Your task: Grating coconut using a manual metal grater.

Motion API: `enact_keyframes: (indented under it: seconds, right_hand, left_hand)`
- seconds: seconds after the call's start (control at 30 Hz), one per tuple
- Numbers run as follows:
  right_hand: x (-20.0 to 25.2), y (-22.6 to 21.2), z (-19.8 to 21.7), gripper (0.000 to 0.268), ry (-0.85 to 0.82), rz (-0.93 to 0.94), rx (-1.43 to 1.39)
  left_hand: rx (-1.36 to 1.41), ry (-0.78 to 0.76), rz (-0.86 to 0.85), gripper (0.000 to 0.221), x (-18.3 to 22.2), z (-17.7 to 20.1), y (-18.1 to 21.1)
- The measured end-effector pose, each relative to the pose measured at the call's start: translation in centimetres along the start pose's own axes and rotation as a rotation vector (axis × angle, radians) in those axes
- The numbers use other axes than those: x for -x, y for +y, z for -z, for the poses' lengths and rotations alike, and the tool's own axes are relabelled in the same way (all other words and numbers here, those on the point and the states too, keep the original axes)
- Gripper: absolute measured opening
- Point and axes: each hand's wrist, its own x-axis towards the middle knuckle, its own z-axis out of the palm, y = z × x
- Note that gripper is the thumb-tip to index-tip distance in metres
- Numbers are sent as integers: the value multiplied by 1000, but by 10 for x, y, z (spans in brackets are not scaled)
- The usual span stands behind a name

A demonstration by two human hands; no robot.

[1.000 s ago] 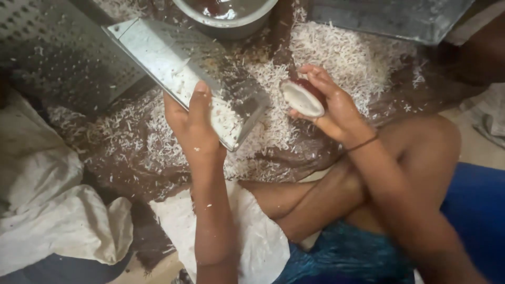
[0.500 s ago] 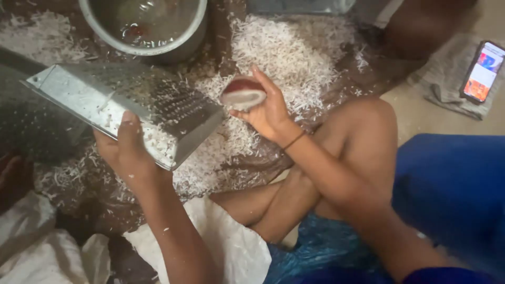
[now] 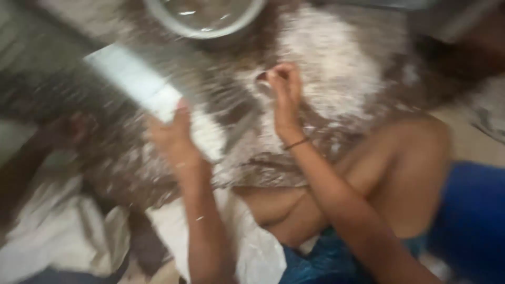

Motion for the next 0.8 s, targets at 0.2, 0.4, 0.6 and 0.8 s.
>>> enact_keyframes:
  seconds: [0.2, 0.4, 0.6, 0.8]
  right_hand:
    - [-7, 34, -25, 41, -61, 652, 475]
    - [-13, 35, -24, 24, -24, 703, 421]
    - [-16, 41, -14, 5, 48, 552, 321]
    - [36, -21, -72, 8, -82, 626, 255]
  left_hand:
    - [256, -129, 130, 37, -1, -17, 20]
    - [291, -138, 202, 36, -2, -18, 15]
    - [292, -173, 134, 37, 0, -17, 28]
    - [295, -114, 231, 35, 10, -13, 15]
